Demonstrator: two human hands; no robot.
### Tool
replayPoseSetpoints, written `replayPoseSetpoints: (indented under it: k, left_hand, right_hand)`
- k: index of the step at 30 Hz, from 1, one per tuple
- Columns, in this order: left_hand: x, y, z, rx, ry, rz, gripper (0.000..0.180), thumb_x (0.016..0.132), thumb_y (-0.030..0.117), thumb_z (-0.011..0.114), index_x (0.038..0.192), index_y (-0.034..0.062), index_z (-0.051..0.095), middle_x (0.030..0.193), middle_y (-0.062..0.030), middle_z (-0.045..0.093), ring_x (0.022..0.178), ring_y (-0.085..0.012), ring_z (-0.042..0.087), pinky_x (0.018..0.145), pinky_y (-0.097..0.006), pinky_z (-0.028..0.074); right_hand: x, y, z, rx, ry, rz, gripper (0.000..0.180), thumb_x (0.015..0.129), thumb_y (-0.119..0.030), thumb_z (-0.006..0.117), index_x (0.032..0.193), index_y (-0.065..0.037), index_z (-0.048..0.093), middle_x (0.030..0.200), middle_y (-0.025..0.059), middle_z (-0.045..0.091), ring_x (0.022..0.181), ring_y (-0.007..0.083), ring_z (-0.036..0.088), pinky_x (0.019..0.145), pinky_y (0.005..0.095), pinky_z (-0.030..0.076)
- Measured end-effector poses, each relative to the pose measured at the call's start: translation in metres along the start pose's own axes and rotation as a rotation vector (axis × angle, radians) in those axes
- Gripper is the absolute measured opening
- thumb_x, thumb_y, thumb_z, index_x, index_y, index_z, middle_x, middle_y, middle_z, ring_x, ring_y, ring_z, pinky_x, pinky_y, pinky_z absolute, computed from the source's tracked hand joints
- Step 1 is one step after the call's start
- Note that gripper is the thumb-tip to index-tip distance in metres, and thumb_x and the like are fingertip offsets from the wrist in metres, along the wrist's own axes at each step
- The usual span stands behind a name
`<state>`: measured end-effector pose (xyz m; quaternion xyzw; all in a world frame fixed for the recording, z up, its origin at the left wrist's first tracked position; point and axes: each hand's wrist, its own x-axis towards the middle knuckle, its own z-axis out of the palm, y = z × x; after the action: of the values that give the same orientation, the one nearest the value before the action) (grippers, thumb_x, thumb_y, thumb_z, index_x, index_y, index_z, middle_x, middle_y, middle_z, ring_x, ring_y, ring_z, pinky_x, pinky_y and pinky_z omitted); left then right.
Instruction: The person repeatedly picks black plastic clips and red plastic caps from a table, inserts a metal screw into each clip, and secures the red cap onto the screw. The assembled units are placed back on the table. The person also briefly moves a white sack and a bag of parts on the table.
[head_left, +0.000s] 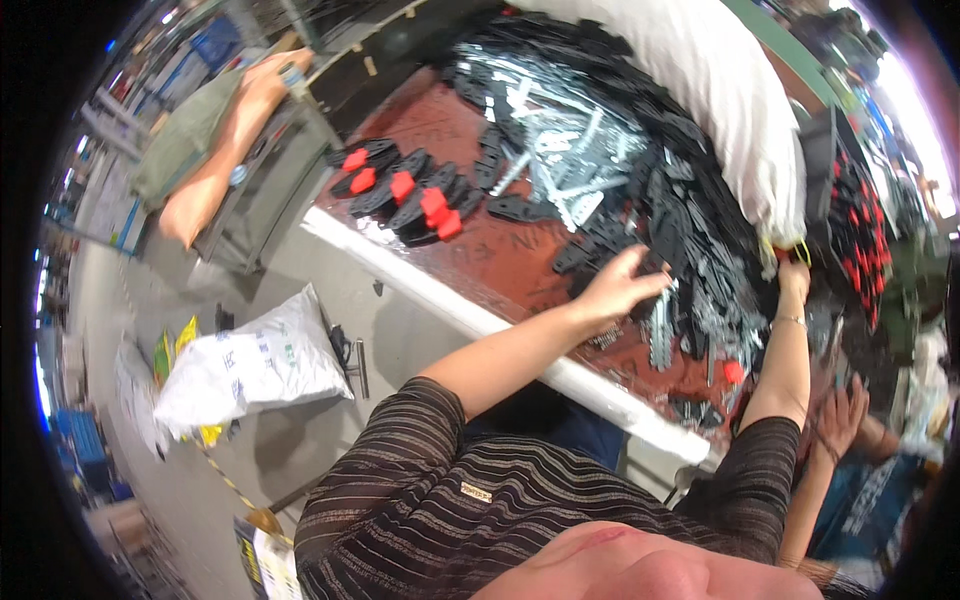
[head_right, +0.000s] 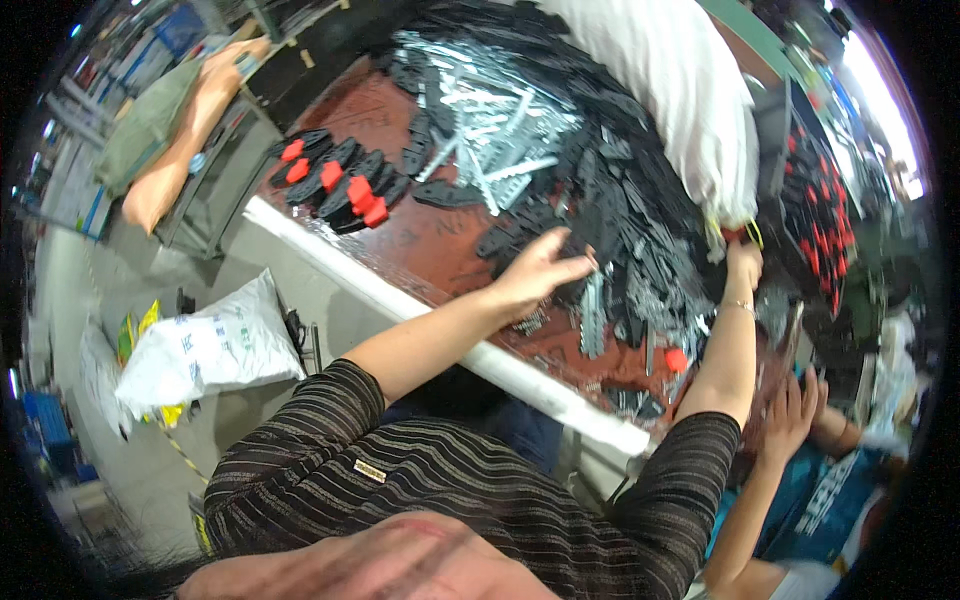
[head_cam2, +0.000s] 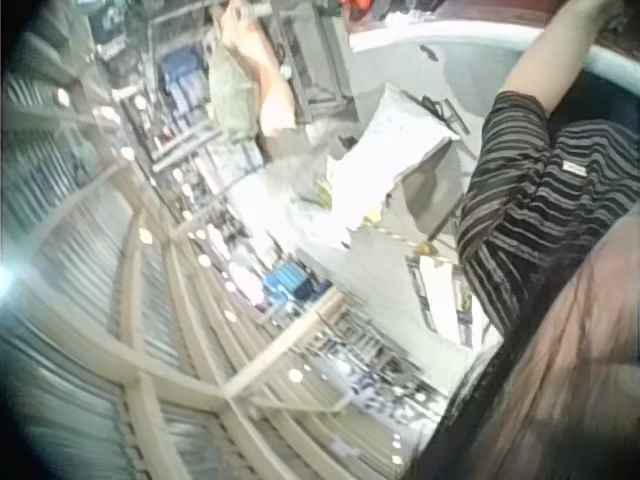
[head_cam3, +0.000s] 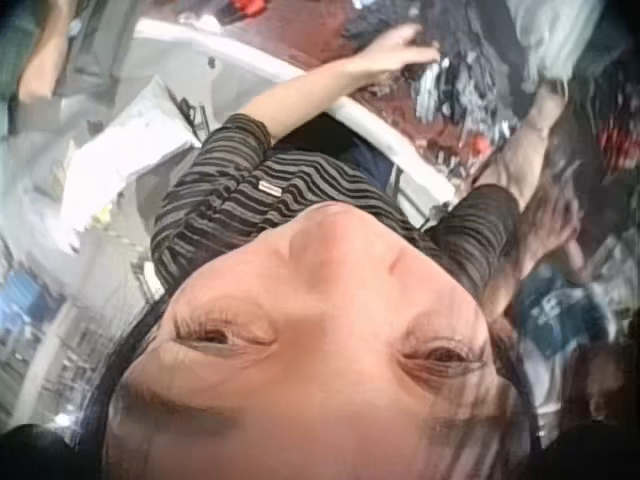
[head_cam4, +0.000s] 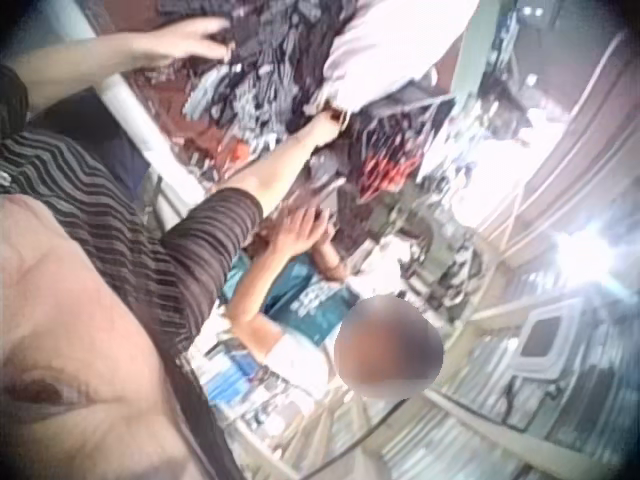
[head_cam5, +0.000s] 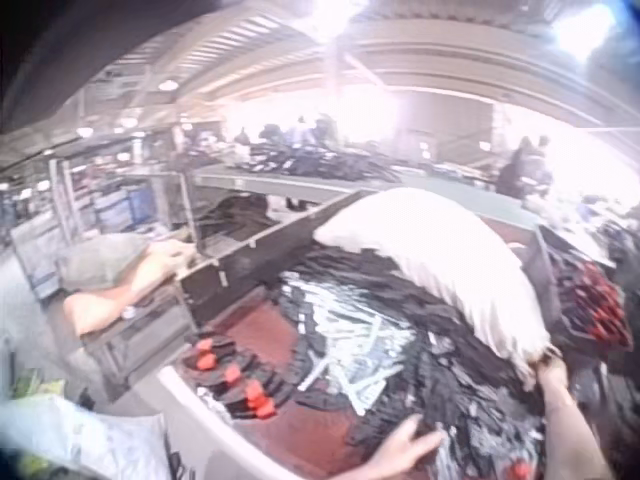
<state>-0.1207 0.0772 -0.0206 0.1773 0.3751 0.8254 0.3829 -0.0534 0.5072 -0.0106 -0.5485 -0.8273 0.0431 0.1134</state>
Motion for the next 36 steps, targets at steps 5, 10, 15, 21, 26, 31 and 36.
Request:
replayPoseSetpoints:
  k: [5,10,15,21,26,31,36]
  left_hand:
    - [-0.01,0.009,0.002,-0.036,-0.083,-0.049,0.03,0.086,0.01,0.064,0.111,0.0013,0.049,0.095,-0.0045,0.058,0.085,-0.0125,0.059,0.079,-0.027,0.047]
    - [-0.006,0.006,0.004,-0.113,-0.032,-0.135,0.036,0.084,0.006,0.065,0.116,0.002,0.049,0.1,-0.0033,0.056,0.087,-0.0125,0.059,0.081,-0.027,0.047]
    - [-0.007,0.012,0.007,-0.03,-0.01,-0.074,0.03,0.083,0.006,0.067,0.108,0.0014,0.053,0.097,-0.0043,0.06,0.088,-0.0136,0.059,0.082,-0.028,0.048]
    - [-0.008,0.014,0.002,0.013,-0.031,-0.005,0.023,0.085,0.008,0.065,0.104,0.0014,0.054,0.094,-0.0075,0.064,0.085,-0.014,0.061,0.078,-0.028,0.05]
    - [-0.031,0.024,0.012,-0.043,-0.075,-0.067,0.027,0.084,0.008,0.066,0.109,0.0022,0.055,0.095,-0.0058,0.064,0.082,-0.0117,0.06,0.076,-0.027,0.05]
    - [-0.073,0.031,0.024,-0.095,0.009,-0.102,0.029,0.084,0.007,0.066,0.11,0.0028,0.054,0.093,-0.0048,0.064,0.079,-0.0113,0.061,0.07,-0.026,0.051]
    - [-0.095,0.033,0.03,-0.105,0.067,-0.085,0.03,0.082,0.011,0.069,0.108,0.0075,0.054,0.093,-0.0013,0.061,0.077,-0.0106,0.059,0.059,-0.025,0.049]
  right_hand:
    - [-0.022,-0.063,-0.017,-0.037,-0.13,-0.111,0.062,0.079,-0.05,0.062,0.125,-0.009,0.055,0.12,0.017,0.059,0.114,0.036,0.053,0.091,0.0412,0.044]
    - [0.01,-0.015,0.015,0.349,-0.026,-0.153,0.045,0.075,-0.034,0.071,0.106,-0.001,0.065,0.101,0.0168,0.067,0.098,0.0299,0.064,0.084,0.0373,0.048]
    - [-0.068,-0.035,-0.045,0.556,0.141,-0.339,0.027,0.077,-0.018,0.07,0.098,-0.002,0.066,0.088,0.0109,0.069,0.081,0.02,0.065,0.074,0.0304,0.049]
    - [-0.264,-0.072,-0.114,1.003,-0.179,-0.785,0.015,0.078,0.005,0.066,0.09,-0.004,0.064,0.098,0.007,0.062,0.082,0.0146,0.06,0.072,0.0243,0.048]
    - [-0.344,-0.073,-0.109,0.851,0.21,-0.993,0.024,0.068,0.01,0.068,0.089,-0.002,0.065,0.1,0.0141,0.061,0.083,0.0257,0.063,0.068,0.032,0.052]
    - [-0.366,-0.072,-0.095,0.833,0.322,-1.101,0.027,0.066,0.008,0.07,0.089,-0.004,0.067,0.1,0.0144,0.062,0.083,0.0271,0.062,0.067,0.0321,0.052]
    - [-0.38,-0.069,-0.1,0.761,0.321,-1.192,0.028,0.065,0.007,0.069,0.09,-0.003,0.068,0.099,0.0144,0.062,0.086,0.0298,0.062,0.071,0.0353,0.051]
